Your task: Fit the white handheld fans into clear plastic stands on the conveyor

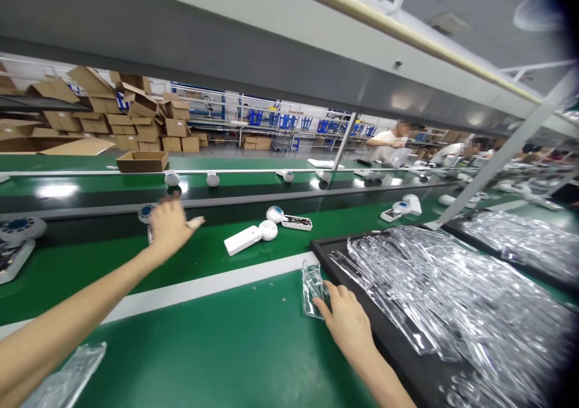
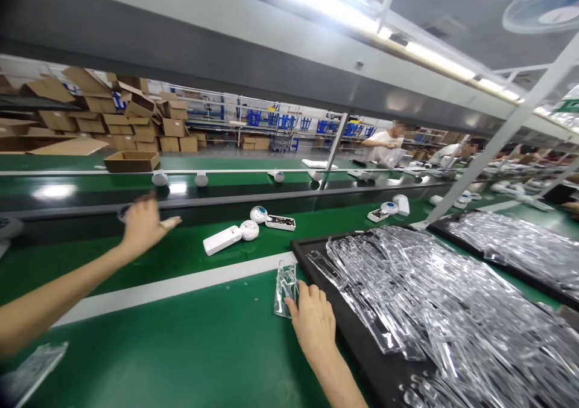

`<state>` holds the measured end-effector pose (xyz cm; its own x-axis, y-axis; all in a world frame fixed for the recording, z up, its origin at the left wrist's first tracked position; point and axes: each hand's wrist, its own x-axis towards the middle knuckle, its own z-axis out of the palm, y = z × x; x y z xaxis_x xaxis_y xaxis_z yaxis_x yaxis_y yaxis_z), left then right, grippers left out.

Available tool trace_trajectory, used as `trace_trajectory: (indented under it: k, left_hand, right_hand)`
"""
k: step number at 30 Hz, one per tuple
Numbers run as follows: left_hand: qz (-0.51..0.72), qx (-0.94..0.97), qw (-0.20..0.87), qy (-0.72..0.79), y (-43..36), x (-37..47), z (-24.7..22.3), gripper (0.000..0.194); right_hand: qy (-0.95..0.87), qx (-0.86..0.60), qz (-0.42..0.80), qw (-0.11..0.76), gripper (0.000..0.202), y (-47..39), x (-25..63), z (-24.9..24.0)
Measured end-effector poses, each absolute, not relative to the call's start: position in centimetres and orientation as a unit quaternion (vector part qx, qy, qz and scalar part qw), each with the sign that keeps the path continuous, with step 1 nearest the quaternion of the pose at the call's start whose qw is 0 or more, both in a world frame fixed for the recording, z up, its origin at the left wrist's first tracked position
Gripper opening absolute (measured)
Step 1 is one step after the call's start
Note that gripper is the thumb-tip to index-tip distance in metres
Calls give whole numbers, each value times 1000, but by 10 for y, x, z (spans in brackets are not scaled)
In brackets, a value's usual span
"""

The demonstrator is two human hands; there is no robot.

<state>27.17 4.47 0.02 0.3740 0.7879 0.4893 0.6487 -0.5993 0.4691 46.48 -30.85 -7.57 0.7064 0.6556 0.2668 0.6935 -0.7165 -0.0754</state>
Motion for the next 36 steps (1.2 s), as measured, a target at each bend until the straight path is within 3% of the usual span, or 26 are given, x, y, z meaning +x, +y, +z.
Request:
trace_trajectory:
  k: [3,5,9,13,15,18,20,27,36]
  left_hand:
    - [183,936,137,269,-13,337,-11,65]
    - [124,943,149,270,-43,378,-23,64]
    - [133,926,172,309,-52,412,-40,62]
    - [176,911,213,306,-24,387,-22,61]
    - [231,870,339,274,-14,365,-3,63]
    - [314,666,650,188,-18,335,21,65]
    - [322,535,764,161,-29,320,30,62]
    - [341,426,821,168,-55,300,42,56]
    - [364,433,813,140,-59,292,44,55]
  right_hand:
    - [-356,-915,-93,165,32,-306,461,-71]
    - [-351,-901,-76,244,36,-305,458,-58]
    - [-367,-849,-4,381,51,-303,450,-33]
    - [-399,-796,63,450,51,-274,436,-23]
    - [-423,-778,71,458,52,-249,426,-19]
    - [-463,-757,37,459,54,-209,406,-9]
    - [-483,-751,8,450,52,-188,390,-4]
    - [-470,-769,-107,419,52,-165,350,-15]
    - [-468,-752,-107,452,52,-162,346,-14]
